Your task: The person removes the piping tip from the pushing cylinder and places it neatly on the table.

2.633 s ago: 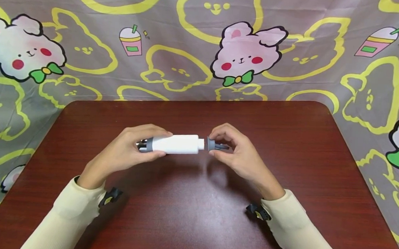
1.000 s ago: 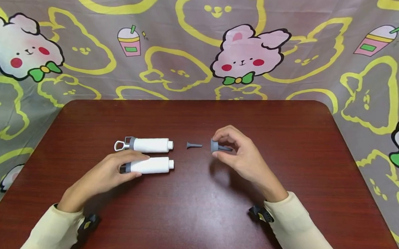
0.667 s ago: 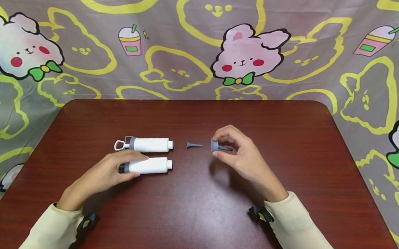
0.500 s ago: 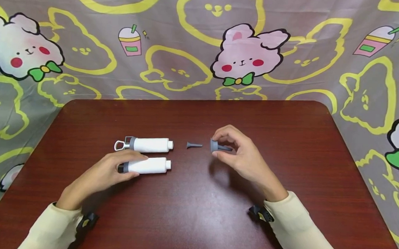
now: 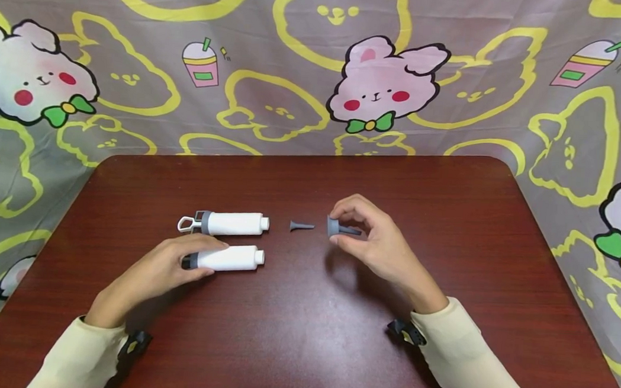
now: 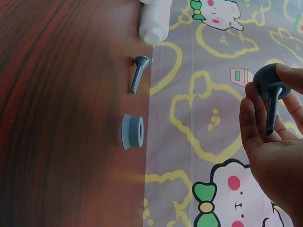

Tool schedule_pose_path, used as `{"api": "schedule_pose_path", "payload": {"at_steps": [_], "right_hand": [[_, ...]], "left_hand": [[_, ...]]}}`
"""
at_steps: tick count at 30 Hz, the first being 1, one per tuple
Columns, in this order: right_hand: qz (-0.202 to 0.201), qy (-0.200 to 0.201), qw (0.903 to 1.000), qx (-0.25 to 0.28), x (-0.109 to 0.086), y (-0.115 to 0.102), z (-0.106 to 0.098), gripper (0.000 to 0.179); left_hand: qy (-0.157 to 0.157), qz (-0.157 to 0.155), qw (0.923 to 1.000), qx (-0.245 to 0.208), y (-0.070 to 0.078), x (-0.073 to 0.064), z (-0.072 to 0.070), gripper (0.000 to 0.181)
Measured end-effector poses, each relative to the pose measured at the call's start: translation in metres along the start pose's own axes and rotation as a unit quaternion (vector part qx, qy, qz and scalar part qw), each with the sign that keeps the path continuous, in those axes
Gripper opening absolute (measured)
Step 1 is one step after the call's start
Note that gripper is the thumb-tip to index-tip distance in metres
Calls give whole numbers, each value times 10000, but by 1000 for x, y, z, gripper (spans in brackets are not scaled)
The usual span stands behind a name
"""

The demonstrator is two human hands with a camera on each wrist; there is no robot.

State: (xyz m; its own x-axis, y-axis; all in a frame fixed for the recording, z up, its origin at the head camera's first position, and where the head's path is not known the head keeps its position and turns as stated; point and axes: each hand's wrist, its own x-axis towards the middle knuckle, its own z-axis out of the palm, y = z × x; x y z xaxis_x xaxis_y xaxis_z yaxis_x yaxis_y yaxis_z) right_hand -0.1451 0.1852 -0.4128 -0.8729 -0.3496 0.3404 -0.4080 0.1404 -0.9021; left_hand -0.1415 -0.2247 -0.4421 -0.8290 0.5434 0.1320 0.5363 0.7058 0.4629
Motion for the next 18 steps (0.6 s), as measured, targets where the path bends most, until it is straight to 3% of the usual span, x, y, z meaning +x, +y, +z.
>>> {"api": "schedule_pose_path", "payload": {"at_steps": [7, 18], "right_hand": [[17, 38, 10000, -79, 1, 0, 0, 30], [34, 2, 10000, -57, 1, 0, 0, 29]], "left_hand": [[113, 93, 9996, 227, 2, -1, 1, 49], [76, -19, 9998, 167, 5, -2, -1, 50]]}}
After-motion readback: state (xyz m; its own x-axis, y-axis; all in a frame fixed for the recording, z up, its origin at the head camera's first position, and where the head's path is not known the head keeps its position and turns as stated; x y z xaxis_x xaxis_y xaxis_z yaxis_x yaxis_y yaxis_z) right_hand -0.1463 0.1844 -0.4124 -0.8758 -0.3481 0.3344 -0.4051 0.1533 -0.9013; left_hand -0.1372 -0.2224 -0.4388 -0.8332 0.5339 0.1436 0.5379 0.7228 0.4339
